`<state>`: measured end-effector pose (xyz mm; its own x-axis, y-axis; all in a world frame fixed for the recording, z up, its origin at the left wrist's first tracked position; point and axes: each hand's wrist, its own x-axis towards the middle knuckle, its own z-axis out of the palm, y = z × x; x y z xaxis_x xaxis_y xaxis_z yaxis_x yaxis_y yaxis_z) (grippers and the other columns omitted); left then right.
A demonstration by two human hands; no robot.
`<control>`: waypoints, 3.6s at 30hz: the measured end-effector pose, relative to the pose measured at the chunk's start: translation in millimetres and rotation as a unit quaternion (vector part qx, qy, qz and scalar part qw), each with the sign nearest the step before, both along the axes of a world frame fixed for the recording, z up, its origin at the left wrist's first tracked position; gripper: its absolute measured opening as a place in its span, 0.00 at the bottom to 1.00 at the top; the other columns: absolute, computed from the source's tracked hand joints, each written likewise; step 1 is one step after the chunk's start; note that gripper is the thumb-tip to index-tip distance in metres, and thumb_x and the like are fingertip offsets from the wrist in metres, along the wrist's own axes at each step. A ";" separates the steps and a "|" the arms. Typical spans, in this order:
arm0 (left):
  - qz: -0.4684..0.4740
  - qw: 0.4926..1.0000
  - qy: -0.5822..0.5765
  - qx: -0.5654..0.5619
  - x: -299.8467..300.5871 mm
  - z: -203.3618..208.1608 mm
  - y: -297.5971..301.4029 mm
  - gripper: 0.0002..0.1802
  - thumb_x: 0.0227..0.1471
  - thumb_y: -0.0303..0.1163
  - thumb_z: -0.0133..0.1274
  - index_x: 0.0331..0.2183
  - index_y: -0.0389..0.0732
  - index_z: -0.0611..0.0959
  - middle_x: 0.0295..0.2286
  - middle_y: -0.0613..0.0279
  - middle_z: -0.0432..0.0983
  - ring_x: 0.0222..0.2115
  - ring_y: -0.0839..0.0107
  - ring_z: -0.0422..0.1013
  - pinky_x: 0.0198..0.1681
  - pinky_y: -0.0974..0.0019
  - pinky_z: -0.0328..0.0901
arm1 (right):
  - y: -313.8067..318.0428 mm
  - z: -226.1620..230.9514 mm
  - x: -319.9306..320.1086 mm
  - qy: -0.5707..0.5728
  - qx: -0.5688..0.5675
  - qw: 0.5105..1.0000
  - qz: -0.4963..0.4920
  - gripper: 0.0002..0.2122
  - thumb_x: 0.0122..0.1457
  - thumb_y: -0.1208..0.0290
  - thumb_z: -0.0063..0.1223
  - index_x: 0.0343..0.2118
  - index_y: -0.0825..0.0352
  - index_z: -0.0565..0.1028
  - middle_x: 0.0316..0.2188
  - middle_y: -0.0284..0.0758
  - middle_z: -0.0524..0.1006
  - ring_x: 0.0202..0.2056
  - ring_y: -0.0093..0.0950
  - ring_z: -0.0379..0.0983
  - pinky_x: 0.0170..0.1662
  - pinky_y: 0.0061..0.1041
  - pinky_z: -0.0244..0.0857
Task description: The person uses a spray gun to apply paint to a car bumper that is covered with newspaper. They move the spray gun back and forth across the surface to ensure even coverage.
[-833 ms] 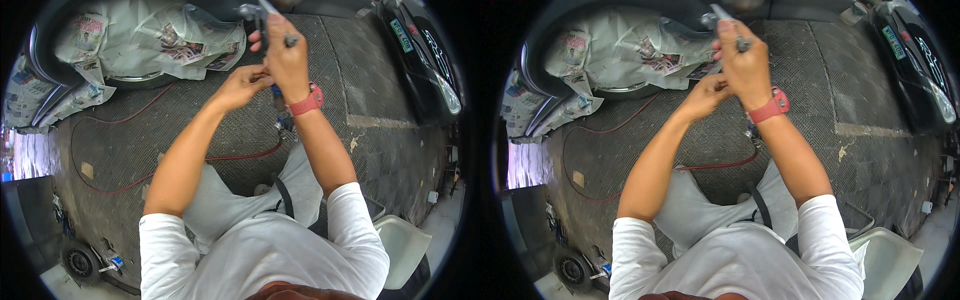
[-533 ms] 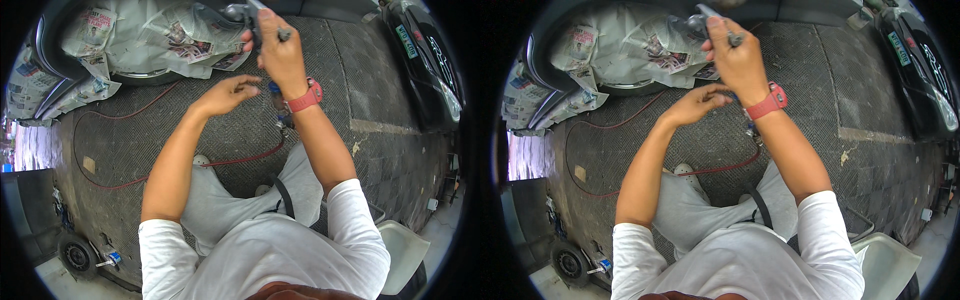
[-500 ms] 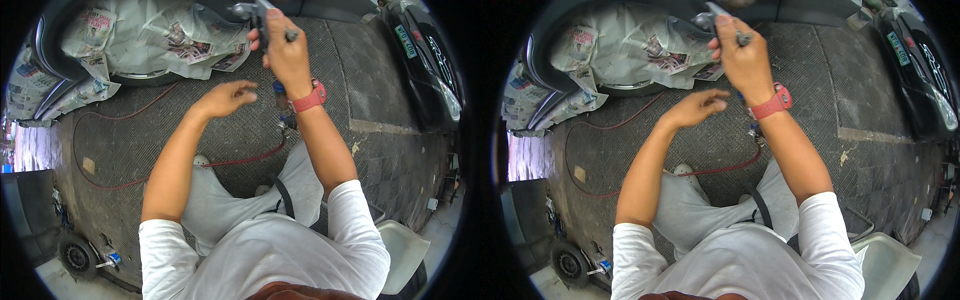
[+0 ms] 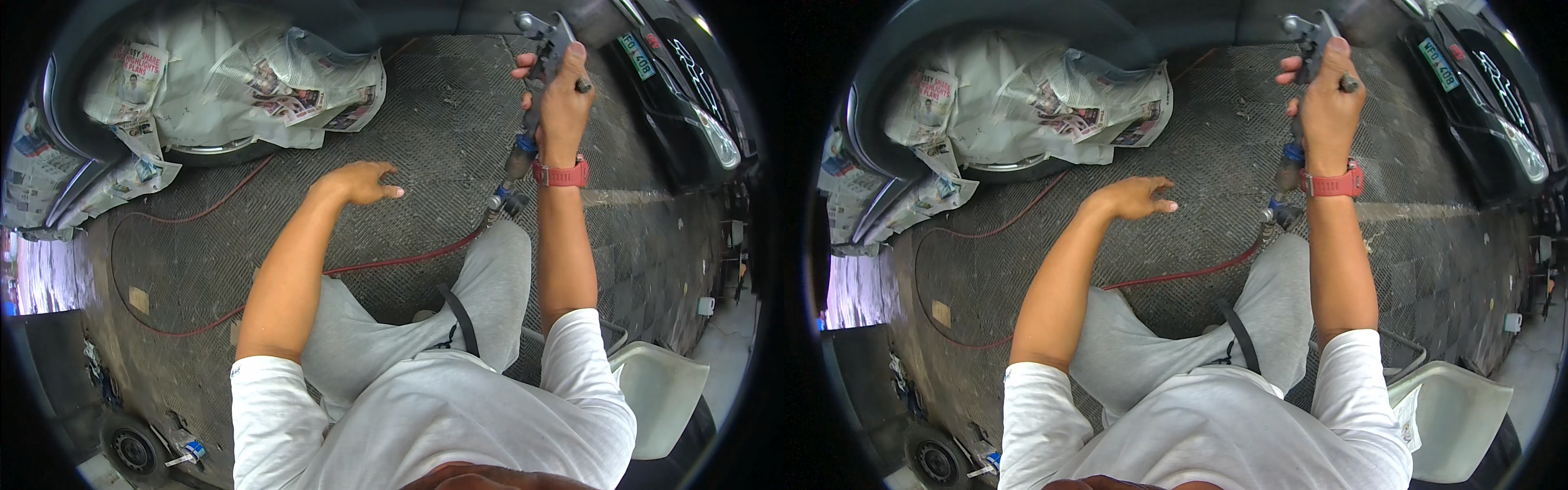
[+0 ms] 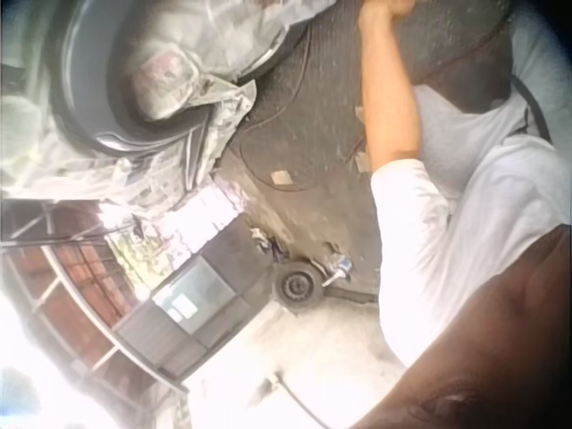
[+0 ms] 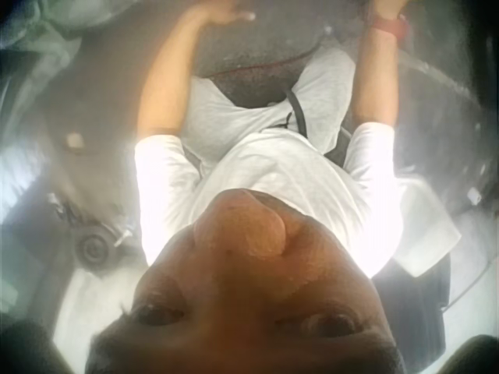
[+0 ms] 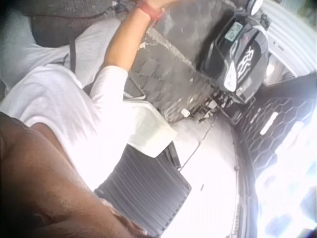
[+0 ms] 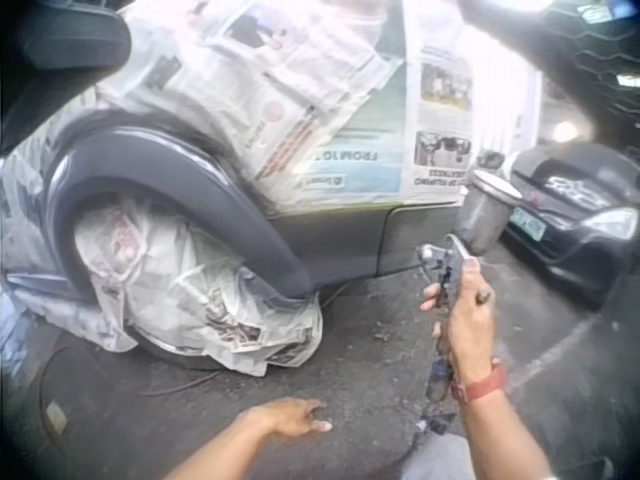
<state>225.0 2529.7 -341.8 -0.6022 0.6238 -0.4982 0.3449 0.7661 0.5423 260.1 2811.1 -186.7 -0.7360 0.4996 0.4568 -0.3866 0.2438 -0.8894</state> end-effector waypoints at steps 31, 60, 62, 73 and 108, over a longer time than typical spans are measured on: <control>0.006 1.000 -0.005 -0.004 -7.1 -16.5 -9.9 0.43 0.62 0.59 0.59 0.68 0.44 0.71 0.63 0.43 0.72 0.65 0.46 0.68 0.68 0.49 0.63 | -11.0 20.9 -3.9 -0.026 -0.005 0.998 0.053 0.31 0.76 0.42 0.38 0.52 0.72 0.77 0.32 0.40 0.85 0.31 0.25 0.83 0.19 0.18 0.66; 0.018 1.000 -0.009 -0.008 -4.8 -19.0 -16.1 0.44 0.61 0.61 0.60 0.69 0.46 0.70 0.62 0.45 0.74 0.64 0.46 0.69 0.67 0.50 0.63 | -106.4 29.4 -28.9 -0.020 -0.020 0.967 0.252 0.29 0.75 0.44 0.44 0.52 0.71 0.80 0.27 0.37 0.84 0.22 0.20 0.80 0.18 0.17 0.65; 0.015 1.000 -0.008 -0.008 -4.8 -17.7 -17.8 0.44 0.61 0.61 0.60 0.69 0.46 0.70 0.62 0.45 0.74 0.64 0.46 0.69 0.67 0.50 0.63 | -96.3 26.8 -26.7 -0.040 -0.008 0.974 0.221 0.30 0.76 0.44 0.40 0.53 0.71 0.79 0.30 0.39 0.85 0.28 0.22 0.82 0.19 0.17 0.67; 0.015 1.000 -0.025 -0.005 -9.0 -19.1 -13.7 0.43 0.61 0.59 0.60 0.68 0.46 0.71 0.64 0.47 0.72 0.65 0.48 0.68 0.68 0.50 0.62 | -75.4 3.9 1.9 -0.008 -0.052 0.978 0.200 0.32 0.75 0.41 0.40 0.57 0.72 0.76 0.34 0.41 0.85 0.33 0.24 0.84 0.19 0.17 0.68; 0.072 0.997 0.032 0.025 -4.5 -49.1 -67.0 0.31 0.61 0.57 0.60 0.55 0.44 0.83 0.53 0.43 0.81 0.56 0.47 0.77 0.58 0.48 0.70 | -169.6 128.4 -47.9 0.016 -0.202 0.916 0.346 0.34 0.74 0.36 0.37 0.47 0.68 0.82 0.27 0.37 0.82 0.24 0.23 0.79 0.18 0.21 0.67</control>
